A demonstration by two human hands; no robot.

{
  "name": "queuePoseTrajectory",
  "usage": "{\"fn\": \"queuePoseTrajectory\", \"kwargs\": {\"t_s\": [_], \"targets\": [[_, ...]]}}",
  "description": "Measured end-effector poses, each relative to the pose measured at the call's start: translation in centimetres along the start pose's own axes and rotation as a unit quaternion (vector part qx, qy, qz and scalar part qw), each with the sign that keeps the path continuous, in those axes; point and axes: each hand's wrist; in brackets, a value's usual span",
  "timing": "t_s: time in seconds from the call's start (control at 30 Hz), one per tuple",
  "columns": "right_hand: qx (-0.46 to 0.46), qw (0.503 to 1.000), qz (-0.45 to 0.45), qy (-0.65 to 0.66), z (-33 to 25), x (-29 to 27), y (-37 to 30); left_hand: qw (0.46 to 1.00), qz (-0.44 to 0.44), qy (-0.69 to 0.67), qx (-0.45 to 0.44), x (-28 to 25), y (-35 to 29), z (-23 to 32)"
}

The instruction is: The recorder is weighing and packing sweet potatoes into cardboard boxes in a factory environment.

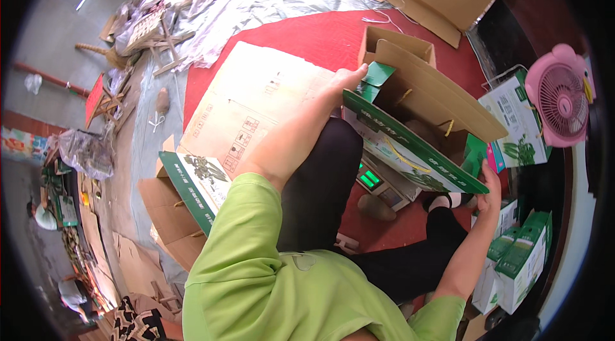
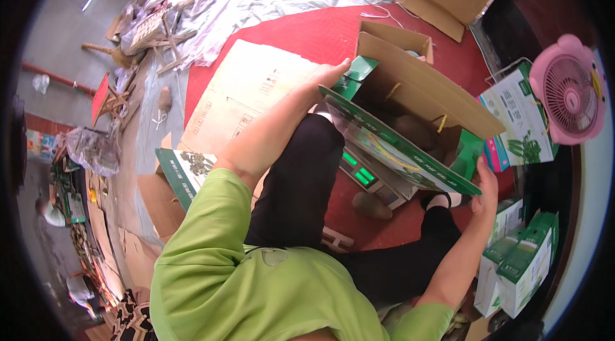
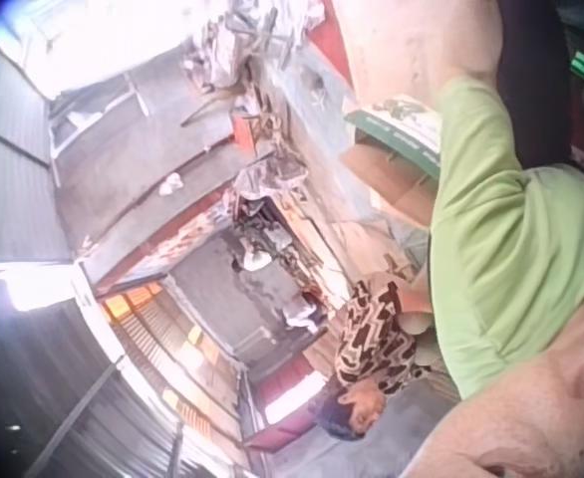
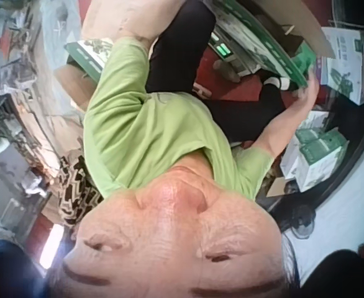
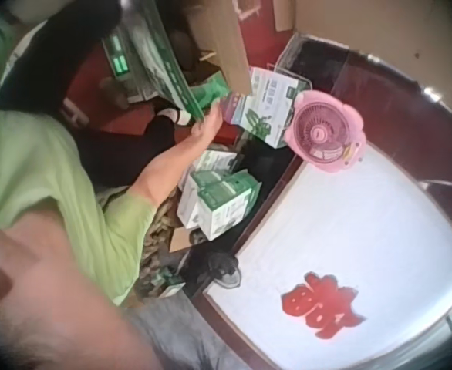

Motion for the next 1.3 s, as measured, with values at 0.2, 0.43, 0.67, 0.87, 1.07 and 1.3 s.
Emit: {"fn": "queuePoseTrajectory", "kwargs": {"t_s": [0.2, 0.43, 0.67, 0.87, 1.07, 1.3], "targets": [[-0.053, 0.998, -0.022, 0.006, -7.4, 6.8, -0.9, 0.96, -0.006, -0.278, -0.041, -6.1, -0.1, -0.1], [-0.104, 0.986, -0.11, -0.07, -13.0, 17.1, -0.5, 0.968, -0.037, -0.242, 0.051, -20.7, -4.0, -0.3], [-0.051, 0.961, -0.23, -0.145, -10.4, 32.5, -3.6, 0.986, 0.003, -0.151, -0.068, -33.5, -11.5, -7.1], [0.077, 0.927, -0.311, -0.194, -0.3, 42.2, -4.7, 0.968, 0.054, -0.107, -0.218, -39.4, -15.7, -18.6], [0.213, 0.855, -0.362, -0.303, 10.0, 46.8, -11.2, 0.941, 0.073, -0.081, -0.321, -41.2, -22.1, -27.0], [0.21, 0.821, -0.429, -0.313, 15.4, 49.4, -14.3, 0.892, 0.127, -0.124, -0.415, -42.9, -32.5, -32.4]]}}
Point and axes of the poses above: each hand's wrist, its own y-axis towards the middle knuckle, its own x-axis out of the palm, z = x × y, and after that the axes turned 10 degrees about -y, right-handed
